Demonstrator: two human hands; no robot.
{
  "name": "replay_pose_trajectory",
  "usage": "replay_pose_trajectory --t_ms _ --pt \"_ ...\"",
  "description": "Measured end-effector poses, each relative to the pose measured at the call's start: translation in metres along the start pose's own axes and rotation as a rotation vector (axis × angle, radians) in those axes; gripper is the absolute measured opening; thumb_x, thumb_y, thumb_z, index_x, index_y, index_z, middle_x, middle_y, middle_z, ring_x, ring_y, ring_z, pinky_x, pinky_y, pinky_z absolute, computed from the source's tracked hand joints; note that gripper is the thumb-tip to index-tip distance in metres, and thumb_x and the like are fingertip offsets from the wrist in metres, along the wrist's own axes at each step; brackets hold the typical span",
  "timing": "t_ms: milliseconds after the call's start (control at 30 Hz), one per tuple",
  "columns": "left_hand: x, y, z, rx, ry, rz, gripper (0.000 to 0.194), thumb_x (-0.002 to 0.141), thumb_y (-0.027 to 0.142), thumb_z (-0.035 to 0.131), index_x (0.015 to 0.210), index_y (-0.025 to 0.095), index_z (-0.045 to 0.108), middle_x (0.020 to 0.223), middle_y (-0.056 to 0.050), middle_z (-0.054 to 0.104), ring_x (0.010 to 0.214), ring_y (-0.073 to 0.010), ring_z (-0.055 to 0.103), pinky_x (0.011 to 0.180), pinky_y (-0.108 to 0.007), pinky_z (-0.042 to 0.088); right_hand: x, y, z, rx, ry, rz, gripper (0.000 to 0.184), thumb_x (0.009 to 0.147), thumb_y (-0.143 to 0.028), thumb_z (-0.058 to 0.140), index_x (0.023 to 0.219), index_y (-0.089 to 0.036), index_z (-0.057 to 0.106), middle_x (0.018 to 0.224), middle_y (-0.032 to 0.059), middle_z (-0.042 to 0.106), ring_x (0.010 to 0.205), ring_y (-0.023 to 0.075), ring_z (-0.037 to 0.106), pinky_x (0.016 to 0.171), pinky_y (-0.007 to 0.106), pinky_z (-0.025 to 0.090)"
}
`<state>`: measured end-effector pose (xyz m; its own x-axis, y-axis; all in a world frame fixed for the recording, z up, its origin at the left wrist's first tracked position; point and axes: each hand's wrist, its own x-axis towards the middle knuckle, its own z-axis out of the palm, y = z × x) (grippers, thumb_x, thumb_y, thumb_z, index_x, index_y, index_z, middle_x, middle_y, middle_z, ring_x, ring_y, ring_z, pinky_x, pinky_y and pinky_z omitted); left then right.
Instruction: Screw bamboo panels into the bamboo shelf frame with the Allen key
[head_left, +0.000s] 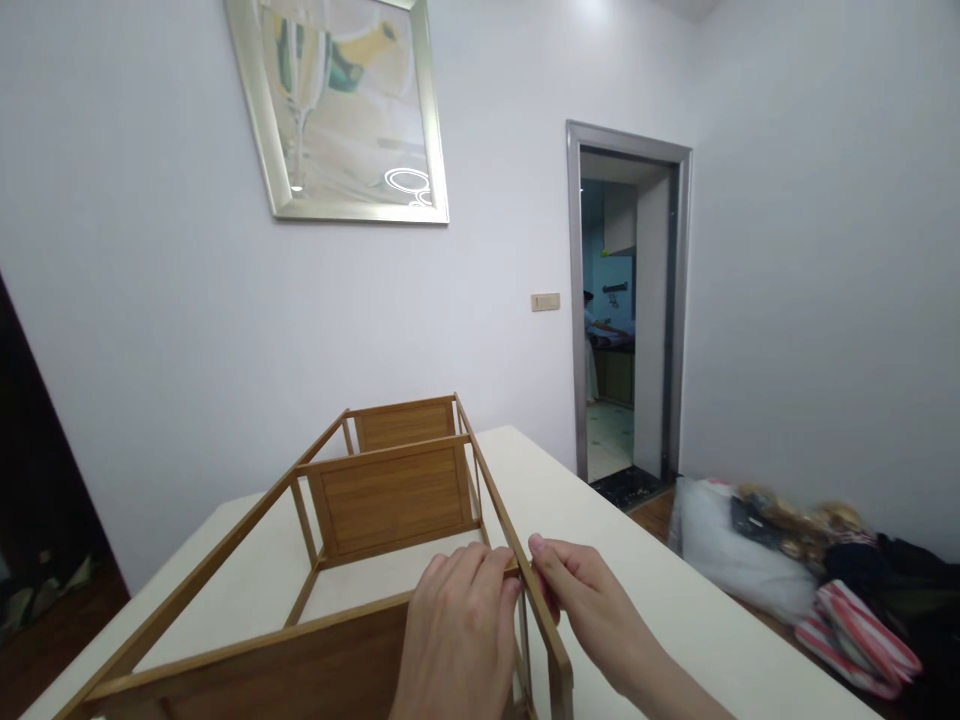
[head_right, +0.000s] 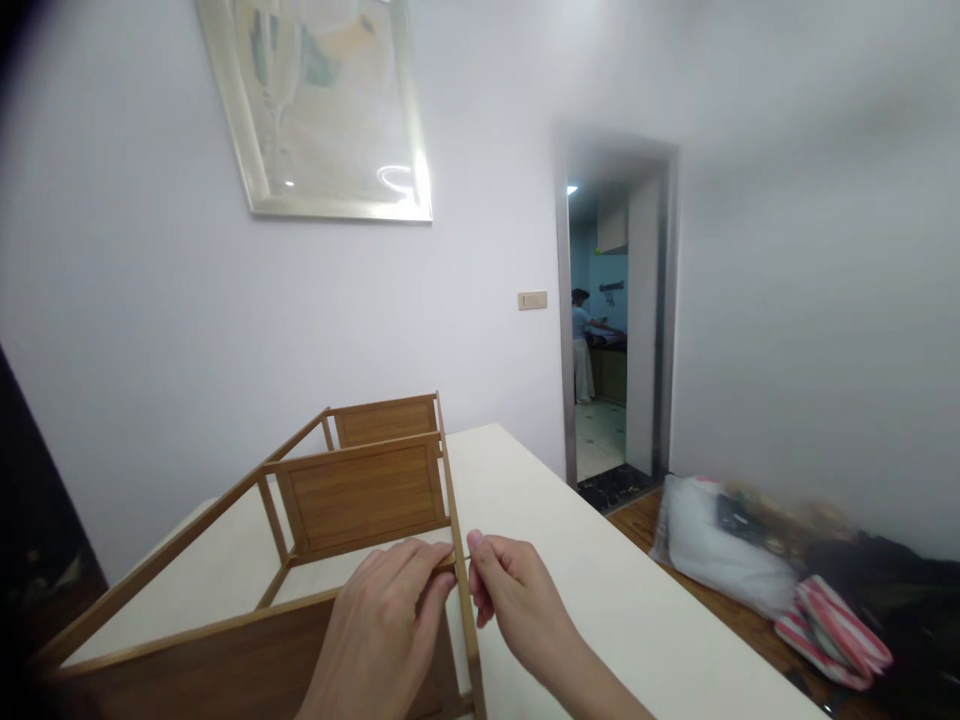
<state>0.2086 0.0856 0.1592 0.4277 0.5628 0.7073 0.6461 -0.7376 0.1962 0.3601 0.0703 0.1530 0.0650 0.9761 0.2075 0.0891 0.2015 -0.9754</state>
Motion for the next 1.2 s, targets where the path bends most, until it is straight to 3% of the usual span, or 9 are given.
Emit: replay_pose_trajectory --t_ms 133,300,500,733,1033,1200 --pt "-0.001 -0.001 0.001 0.025 0.014 0.022 0.021 0.09 0.012 0.048 0.096 0.023 0.064 0.083 -0.003 0.067 0.075 -0.0218 0.062 0.07 -0.036 0.043 0.001 0.0 -0.005 -0.004 0.036 -0.024 0.056 0.082 -0.071 0.047 0.065 -0.018 0.054 0.059 -0.0015 0.05 0.052 0.0113 0.046 0.049 0.025 0.039" --pt "-0.001 -0.002 0.003 0.038 0.054 0.06 0.02 0.09 0.011 0.046 0.096 0.021 0.063 0.081 -0.003 0.067 0.073 -0.0214 0.063 0.069 -0.036 0.044 -0.002 -0.008 -0.01 0.066 0.003 -0.076 0.031 0.08 -0.049 0.062 0.077 -0.019 0.056 0.068 -0.0024 0.053 0.061 0.012 0.05 0.056 0.026 0.046" --pt "-0.001 -0.002 0.001 0.038 0.06 0.082 0.02 0.091 0.013 0.046 0.096 0.022 0.063 0.082 -0.003 0.067 0.073 -0.0199 0.063 0.069 -0.034 0.045 -0.004 -0.011 -0.009 0.017 -0.011 -0.085 0.015 0.074 -0.032 0.063 0.077 -0.018 0.058 0.07 -0.0015 0.055 0.067 0.0135 0.051 0.059 0.026 0.046" --pt "0.001 0.0 -0.001 0.069 0.068 0.094 0.021 0.094 0.015 0.043 0.093 0.021 0.063 0.079 -0.004 0.067 0.071 -0.019 0.063 0.068 -0.032 0.045 -0.004 -0.008 -0.008 -0.001 -0.028 -0.069 0.026 0.08 -0.043 0.061 0.072 -0.019 0.056 0.066 -0.002 0.054 0.063 0.0125 0.05 0.059 0.026 0.043" --pt "-0.001 -0.003 0.002 0.056 0.04 0.08 0.02 0.093 0.014 0.044 0.094 0.021 0.063 0.08 -0.004 0.066 0.072 -0.0211 0.062 0.071 -0.036 0.046 -0.002 -0.002 0.001 -0.093 -0.035 -0.073 0.055 0.087 -0.069 0.042 0.06 -0.02 0.046 0.056 -0.0031 0.045 0.055 0.0116 0.043 0.054 0.026 0.033" --pt "-0.001 -0.003 0.001 0.05 0.031 0.075 0.021 0.092 0.013 0.044 0.097 0.021 0.063 0.081 -0.004 0.066 0.073 -0.0212 0.063 0.072 -0.037 0.047 0.001 0.002 -0.004 -0.071 0.011 -0.068 0.056 0.087 -0.07 0.04 0.065 -0.02 0.05 0.059 -0.0021 0.049 0.053 0.0118 0.045 0.053 0.026 0.034"
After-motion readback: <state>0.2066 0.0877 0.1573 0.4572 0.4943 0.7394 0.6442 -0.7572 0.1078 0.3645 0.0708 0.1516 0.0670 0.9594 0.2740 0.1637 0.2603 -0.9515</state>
